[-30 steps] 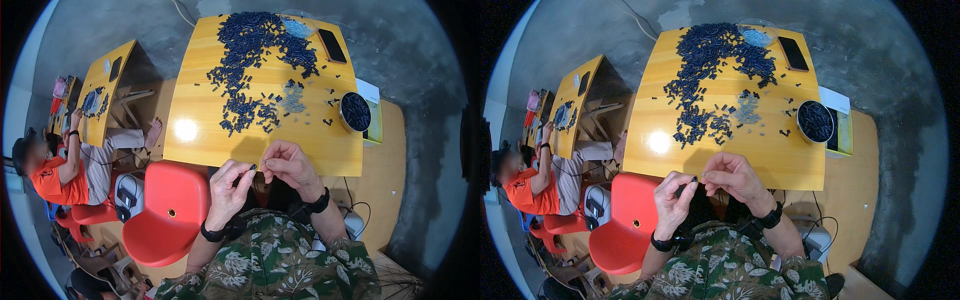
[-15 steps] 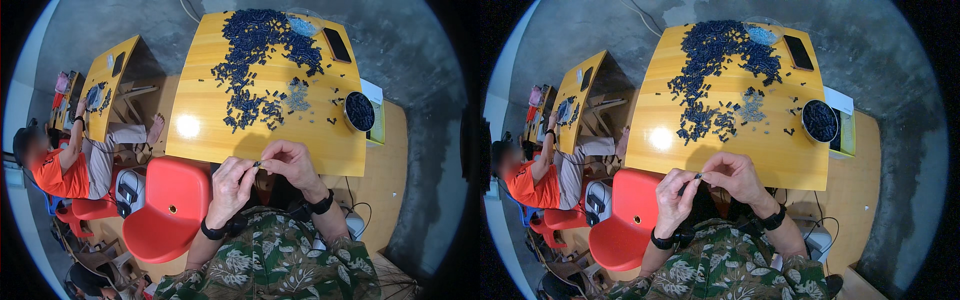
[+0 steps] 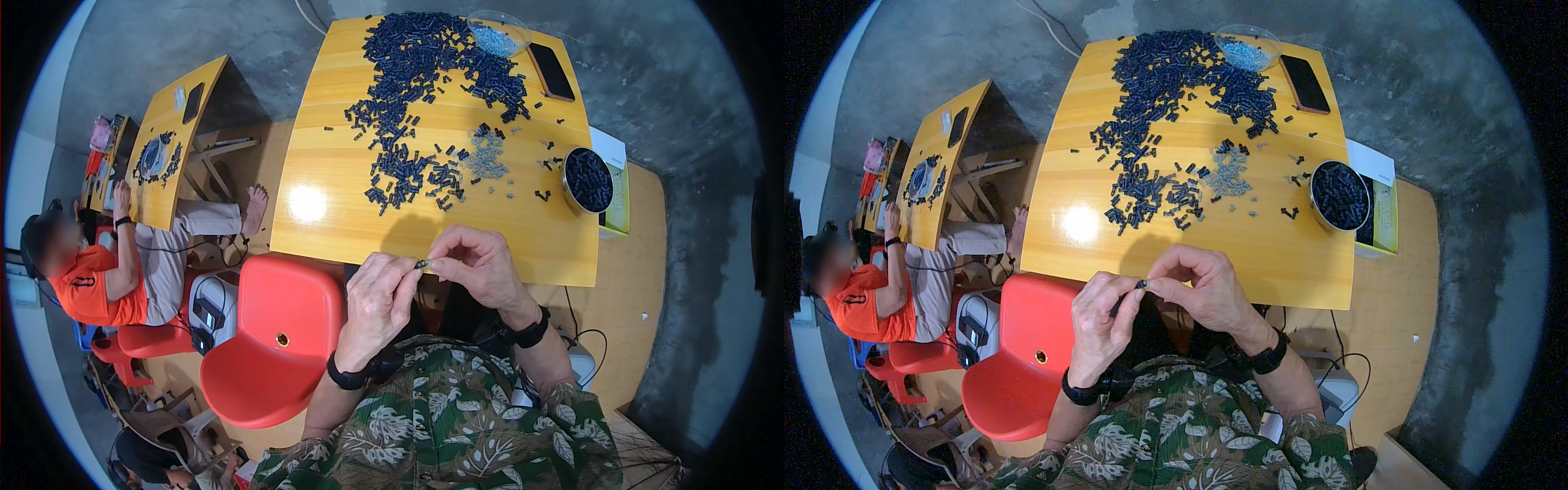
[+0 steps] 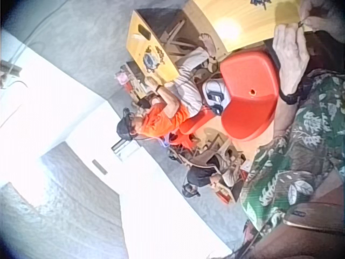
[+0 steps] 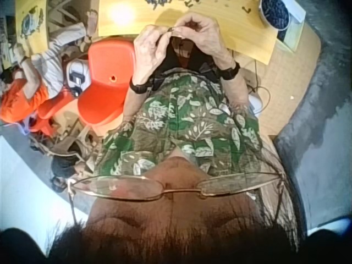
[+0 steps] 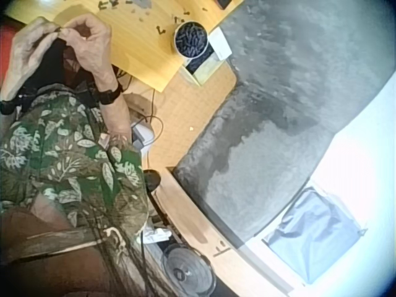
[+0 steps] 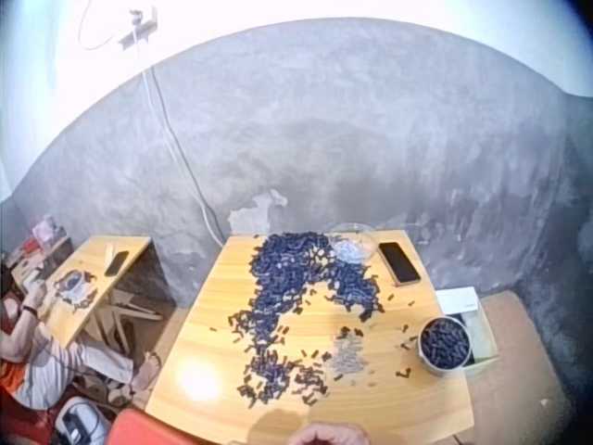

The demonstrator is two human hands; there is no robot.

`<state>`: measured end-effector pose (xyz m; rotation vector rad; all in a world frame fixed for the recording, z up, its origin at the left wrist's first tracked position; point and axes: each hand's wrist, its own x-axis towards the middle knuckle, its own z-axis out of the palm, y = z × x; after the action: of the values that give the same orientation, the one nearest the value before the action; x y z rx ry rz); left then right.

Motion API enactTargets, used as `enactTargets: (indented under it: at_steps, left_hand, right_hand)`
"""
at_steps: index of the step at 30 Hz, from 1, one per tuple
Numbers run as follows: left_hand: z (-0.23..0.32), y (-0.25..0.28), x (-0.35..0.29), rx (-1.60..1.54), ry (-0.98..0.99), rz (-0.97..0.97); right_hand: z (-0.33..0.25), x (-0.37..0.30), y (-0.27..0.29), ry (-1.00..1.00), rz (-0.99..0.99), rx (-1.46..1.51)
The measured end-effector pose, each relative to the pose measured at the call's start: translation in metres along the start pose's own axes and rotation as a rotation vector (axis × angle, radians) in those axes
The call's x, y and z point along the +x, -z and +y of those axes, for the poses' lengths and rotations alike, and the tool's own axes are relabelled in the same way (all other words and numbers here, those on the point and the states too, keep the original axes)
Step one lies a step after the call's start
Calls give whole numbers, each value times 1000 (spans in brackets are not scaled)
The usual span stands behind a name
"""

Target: Manually assembling small black plastic components by hand at a workbench.

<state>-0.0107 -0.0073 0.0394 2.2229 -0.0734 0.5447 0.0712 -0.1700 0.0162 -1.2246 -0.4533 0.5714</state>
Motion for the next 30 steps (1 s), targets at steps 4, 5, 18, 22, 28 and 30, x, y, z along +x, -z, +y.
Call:
enactTargets:
  at_steps: [4,5,18,22,28,30]
  left_hand:
    - [-1,1,1,31,-29,0]
    - [0,1,1,32,-28,1]
    - [1,-1,1,93,-96,-27]
    - [2,-1,3,153,-174,-19]
    - [0,-2,3,76,-164,-41]
    - [-1,-1,3,75,-174,-50]
  right_hand:
    - [-2,0,0,-17,-1,-9]
    - [-3,0,0,-24,4,10]
    - [-5,-1,1,28,-3,-112]
    - [-6,0,3,100,-19,-226]
    - [0,8,15,-236,-144,319]
    - [3,8,15,-261,-142,407]
